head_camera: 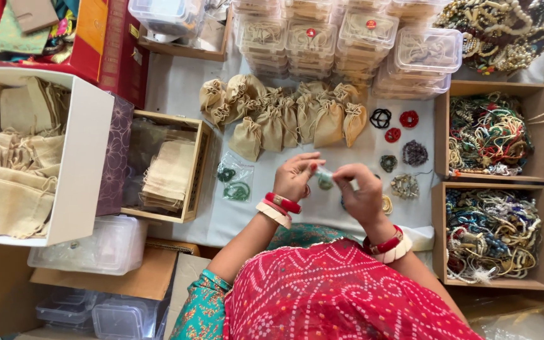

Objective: Sorting, organizing, and packaging various jewelry items such as beads and bangles into containers.

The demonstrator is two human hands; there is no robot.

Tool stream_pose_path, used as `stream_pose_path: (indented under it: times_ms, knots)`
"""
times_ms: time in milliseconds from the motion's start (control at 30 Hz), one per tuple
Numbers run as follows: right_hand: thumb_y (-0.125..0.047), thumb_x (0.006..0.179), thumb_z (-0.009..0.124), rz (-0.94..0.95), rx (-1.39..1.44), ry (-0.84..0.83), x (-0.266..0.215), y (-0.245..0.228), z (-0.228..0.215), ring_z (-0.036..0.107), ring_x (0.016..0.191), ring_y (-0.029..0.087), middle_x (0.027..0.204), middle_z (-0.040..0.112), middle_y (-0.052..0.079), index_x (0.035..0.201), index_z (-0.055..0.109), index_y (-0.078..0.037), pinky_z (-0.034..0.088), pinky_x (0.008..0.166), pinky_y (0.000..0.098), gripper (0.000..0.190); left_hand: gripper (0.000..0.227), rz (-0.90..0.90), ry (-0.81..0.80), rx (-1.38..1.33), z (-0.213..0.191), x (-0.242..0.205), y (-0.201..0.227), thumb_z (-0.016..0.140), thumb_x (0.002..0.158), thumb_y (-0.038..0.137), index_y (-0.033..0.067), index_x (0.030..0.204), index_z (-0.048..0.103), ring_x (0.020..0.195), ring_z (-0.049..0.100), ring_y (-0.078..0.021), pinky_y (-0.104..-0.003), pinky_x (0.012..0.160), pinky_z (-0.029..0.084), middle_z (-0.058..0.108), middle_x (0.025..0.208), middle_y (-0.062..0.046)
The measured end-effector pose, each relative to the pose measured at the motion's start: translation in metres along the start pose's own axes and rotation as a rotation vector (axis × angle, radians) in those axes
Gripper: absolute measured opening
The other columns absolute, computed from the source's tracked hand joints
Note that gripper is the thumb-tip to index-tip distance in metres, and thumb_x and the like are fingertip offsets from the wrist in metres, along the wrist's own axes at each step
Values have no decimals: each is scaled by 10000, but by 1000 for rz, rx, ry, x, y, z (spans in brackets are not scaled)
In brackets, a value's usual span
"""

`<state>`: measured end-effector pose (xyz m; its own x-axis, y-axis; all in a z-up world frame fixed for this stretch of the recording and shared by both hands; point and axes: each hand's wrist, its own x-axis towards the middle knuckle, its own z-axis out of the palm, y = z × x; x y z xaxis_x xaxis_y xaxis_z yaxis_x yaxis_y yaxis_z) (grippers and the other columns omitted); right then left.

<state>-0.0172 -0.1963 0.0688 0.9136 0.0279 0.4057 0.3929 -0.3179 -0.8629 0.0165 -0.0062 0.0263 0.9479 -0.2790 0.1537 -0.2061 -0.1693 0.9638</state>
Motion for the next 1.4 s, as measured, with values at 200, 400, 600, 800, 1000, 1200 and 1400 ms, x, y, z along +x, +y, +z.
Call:
stream_pose_path:
  times_ms: [200,400,600,800,1000,1200,1400]
  knots:
    - [1,947,726,155,-86,95,6,14,0,648,785,126,907,677,55,1011,676,-14,535,741,257,83,239,-250,50,-348,11,-8,-4,636,1063,217,56,1152,789,803,575,-117,-262,680,465,723,1023,-78]
    - [-47,924,750,326,138,-87,7,25,1,571,756,92,921,662,25,1022,726,-12,471,662,257,107,182,-250,143,-241,4,-8,5,701,983,169,37,1078,784,697,619,-35,-210,540,501,732,856,18]
    - [-80,894,760,477,118,-138,12,12,-1,640,743,77,881,676,12,963,712,-21,511,646,249,103,101,-307,193,-334,3,-11,-22,723,967,130,30,971,736,717,658,-39,-205,604,540,751,824,8]
    - [-90,904,732,326,-115,-115,7,14,7,645,760,129,873,673,51,974,723,-32,514,678,272,91,97,-239,121,-174,-1,-6,10,760,938,88,18,984,712,676,627,-43,-223,575,509,724,791,-9]
    - [-111,930,722,488,49,-164,3,30,4,589,751,100,864,652,34,977,712,-15,491,657,272,107,100,-360,31,-230,-1,-17,-21,753,913,40,11,1002,719,628,631,-49,-231,542,497,713,751,-7]
    - [-94,954,710,504,271,-118,-16,74,22,591,798,50,886,687,-9,980,715,-6,497,695,224,92,167,-374,-32,-241,-5,-19,-15,771,894,24,16,1050,715,666,631,-45,-217,582,513,716,787,-3]
    - [-51,927,722,546,385,-174,-5,55,24,575,787,38,864,659,-28,1069,712,-21,481,703,199,146,134,-405,-8,-282,-3,-31,-49,753,917,36,9,1047,733,706,667,-55,-228,635,561,742,815,-5]
